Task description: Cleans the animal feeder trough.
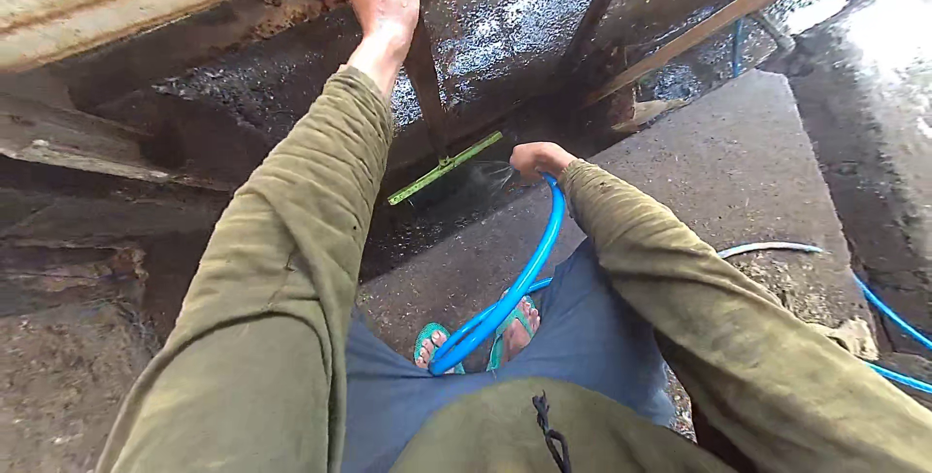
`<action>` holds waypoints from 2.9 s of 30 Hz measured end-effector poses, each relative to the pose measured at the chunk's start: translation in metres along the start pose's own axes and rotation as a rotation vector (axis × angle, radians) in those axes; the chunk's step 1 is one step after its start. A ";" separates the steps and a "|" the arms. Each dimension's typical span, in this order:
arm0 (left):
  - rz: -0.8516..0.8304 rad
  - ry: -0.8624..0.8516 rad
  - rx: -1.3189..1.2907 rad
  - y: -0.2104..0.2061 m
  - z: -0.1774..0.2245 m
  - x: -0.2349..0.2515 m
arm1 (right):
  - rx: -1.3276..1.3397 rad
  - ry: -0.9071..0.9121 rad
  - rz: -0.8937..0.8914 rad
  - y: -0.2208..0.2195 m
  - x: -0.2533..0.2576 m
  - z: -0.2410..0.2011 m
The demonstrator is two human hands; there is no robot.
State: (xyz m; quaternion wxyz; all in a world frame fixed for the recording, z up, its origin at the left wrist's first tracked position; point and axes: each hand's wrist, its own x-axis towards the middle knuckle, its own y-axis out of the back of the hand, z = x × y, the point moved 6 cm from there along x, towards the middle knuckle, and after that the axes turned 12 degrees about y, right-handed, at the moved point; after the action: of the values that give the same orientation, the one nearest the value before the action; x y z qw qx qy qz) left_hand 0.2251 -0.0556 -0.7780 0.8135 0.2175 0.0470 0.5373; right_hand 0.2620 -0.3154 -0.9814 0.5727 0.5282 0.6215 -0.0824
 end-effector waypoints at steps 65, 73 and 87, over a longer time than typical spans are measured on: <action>0.595 0.401 -0.722 0.231 -0.156 -0.075 | 0.442 0.182 0.384 0.072 -0.040 0.057; 0.658 0.374 -0.719 0.226 -0.158 -0.067 | 0.629 0.268 0.461 0.089 -0.023 0.051; 0.620 0.358 -0.672 0.227 -0.164 -0.055 | 0.539 0.195 0.383 0.076 -0.008 0.086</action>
State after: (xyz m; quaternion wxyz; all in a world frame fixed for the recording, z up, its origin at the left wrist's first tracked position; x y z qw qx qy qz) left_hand -0.0429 0.0192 -0.8424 0.6197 -0.1492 -0.0568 0.7684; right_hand 0.3708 -0.3479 -0.9650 0.3555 0.7729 0.5188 -0.0838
